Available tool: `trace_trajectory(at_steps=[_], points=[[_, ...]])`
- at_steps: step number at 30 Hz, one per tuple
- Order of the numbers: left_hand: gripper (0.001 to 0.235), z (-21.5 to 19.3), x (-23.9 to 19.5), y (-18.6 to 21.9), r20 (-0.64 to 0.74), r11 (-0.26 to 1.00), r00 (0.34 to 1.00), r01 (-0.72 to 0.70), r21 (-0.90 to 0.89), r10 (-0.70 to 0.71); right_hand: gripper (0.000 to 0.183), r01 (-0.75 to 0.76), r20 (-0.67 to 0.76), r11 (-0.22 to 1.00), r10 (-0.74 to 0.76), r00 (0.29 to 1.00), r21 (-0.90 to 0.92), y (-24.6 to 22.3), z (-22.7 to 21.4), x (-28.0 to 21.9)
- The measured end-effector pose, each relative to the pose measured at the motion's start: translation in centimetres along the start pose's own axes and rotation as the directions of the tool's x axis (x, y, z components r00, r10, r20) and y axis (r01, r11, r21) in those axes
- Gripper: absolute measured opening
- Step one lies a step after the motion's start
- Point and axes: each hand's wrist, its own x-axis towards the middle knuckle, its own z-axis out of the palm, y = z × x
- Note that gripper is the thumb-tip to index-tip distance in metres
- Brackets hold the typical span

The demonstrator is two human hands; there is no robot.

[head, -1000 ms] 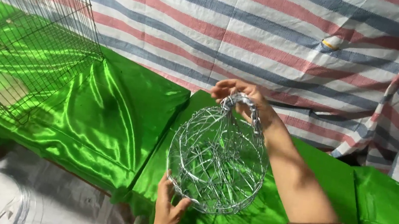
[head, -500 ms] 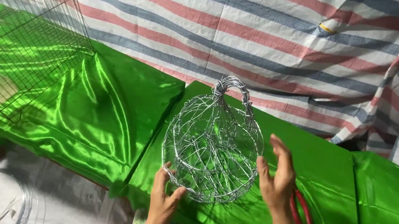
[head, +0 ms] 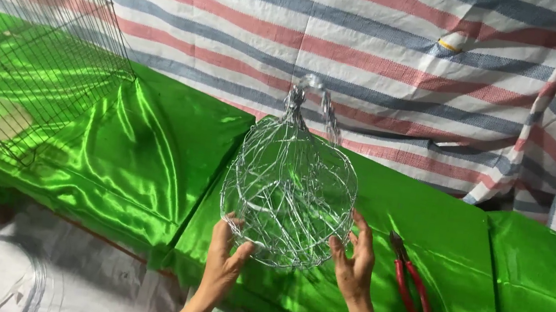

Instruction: The person is shaping and finishing a wire mesh basket or cage, using pliers to cut and bend wire ends.

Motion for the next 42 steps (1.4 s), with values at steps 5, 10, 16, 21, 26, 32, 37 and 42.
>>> trace_trajectory(at_steps=[5, 10, 16, 21, 26, 32, 37, 42], points=[[0.083, -0.5, 0.6, 4.0, 0.055, 0.954, 0.996, 0.084, -0.289, -0.071, 0.094, -0.015, -0.049, 0.996, 0.019, 0.999, 0.087, -3.8, -0.2, 0.7], [0.118, -0.2, -0.4, 6.2, 0.048, 0.975, 0.993, 0.117, -0.19, -0.11, 0.093, 0.09, -0.127, 0.995, -0.083, 0.988, 0.048, -4.2, -0.3, -0.1], [0.12, -0.4, -0.4, 7.2, 0.05, 0.974, 0.987, 0.156, -0.163, -0.15, 0.087, 0.093, -0.156, 0.996, -0.094, 0.983, -0.015, -6.2, 0.0, -1.1], [0.115, -0.8, 0.9, 8.4, 0.003, 0.963, 0.989, 0.147, -0.226, -0.15, 0.077, 0.144, -0.086, 0.985, -0.152, 0.985, -0.091, -7.7, 0.5, -0.6], [0.106, -1.6, 2.0, 7.9, -0.014, 0.941, 0.992, 0.112, -0.318, -0.123, 0.074, 0.229, -0.007, 0.948, -0.236, 0.972, -0.22, -8.7, 1.1, 0.0], [0.096, -2.5, 2.7, 8.9, 0.002, 0.961, 0.985, 0.166, -0.22, -0.17, 0.079, 0.274, 0.087, 0.91, -0.26, 0.962, -0.311, -10.7, 1.1, 0.5], [0.085, -2.9, 3.8, 8.2, -0.027, 0.951, 0.957, 0.283, -0.124, -0.288, 0.075, 0.363, 0.17, 0.889, -0.326, 0.93, -0.279, -9.5, 0.6, -0.1], [0.084, -3.3, 4.6, 7.4, -0.033, 0.943, 0.95, 0.302, -0.138, -0.309, 0.067, 0.37, 0.157, 0.865, -0.336, 0.929, -0.34, -7.7, 0.7, -1.0]])
